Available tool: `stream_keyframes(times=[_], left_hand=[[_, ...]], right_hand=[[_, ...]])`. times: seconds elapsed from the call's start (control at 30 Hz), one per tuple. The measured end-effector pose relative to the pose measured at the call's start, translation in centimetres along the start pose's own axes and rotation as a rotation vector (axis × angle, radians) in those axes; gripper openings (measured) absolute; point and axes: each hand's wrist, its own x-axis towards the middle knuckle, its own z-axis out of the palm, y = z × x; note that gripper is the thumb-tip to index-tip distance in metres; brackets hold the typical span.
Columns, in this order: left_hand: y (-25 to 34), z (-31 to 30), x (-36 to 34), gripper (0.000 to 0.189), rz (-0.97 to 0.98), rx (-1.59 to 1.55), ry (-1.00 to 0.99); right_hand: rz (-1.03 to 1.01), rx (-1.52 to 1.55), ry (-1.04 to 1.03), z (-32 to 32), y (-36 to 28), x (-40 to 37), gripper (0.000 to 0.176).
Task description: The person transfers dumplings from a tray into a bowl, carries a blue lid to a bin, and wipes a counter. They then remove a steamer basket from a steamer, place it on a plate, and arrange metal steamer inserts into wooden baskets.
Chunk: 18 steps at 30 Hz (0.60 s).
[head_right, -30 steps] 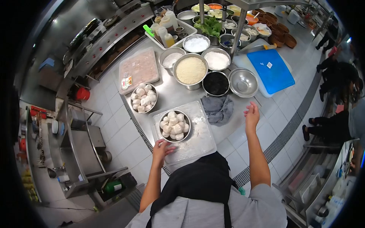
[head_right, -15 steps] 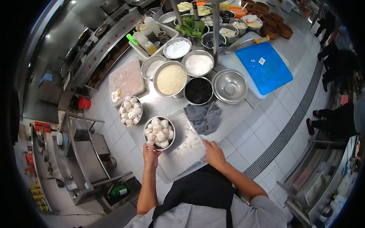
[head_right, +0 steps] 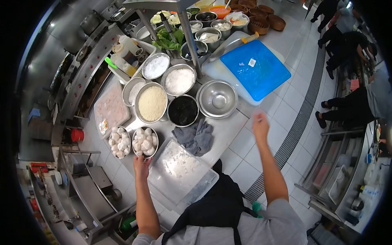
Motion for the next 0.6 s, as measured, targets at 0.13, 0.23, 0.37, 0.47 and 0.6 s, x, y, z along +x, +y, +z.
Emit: stream_keyframes(times=[0.13, 0.23, 0.37, 0.47, 0.6], left_hand=[[-0.9, -3.3, -1.6, 0.036, 0.019, 0.029, -0.029], [-2.2, -5.9, -6.5, 0.04, 0.223, 0.457, 0.214], [-10.1, -11.5, -11.6, 0.053, 0.54, 1.0, 0.429], [-15.1, -15.8, -12.1, 0.047, 0.041, 0.881, 0.297], [-19.7, -19.9, -11.7, 0.043, 0.612, 1.33, 0.34]], right_hand=[[0.197, 0.243, 0.202, -0.9, -1.9, 11.7, 0.055], [0.29, 0.245, 0.013, -1.0, -0.5, 16.8, 0.046], [0.228, 0.292, 0.171, -2.4, -2.0, 16.6, 0.03], [0.184, 0.522, 0.288, -4.0, -2.1, 14.5, 0.022], [0.018, 0.436, 0.445, -9.4, -1.3, 10.0, 0.024]])
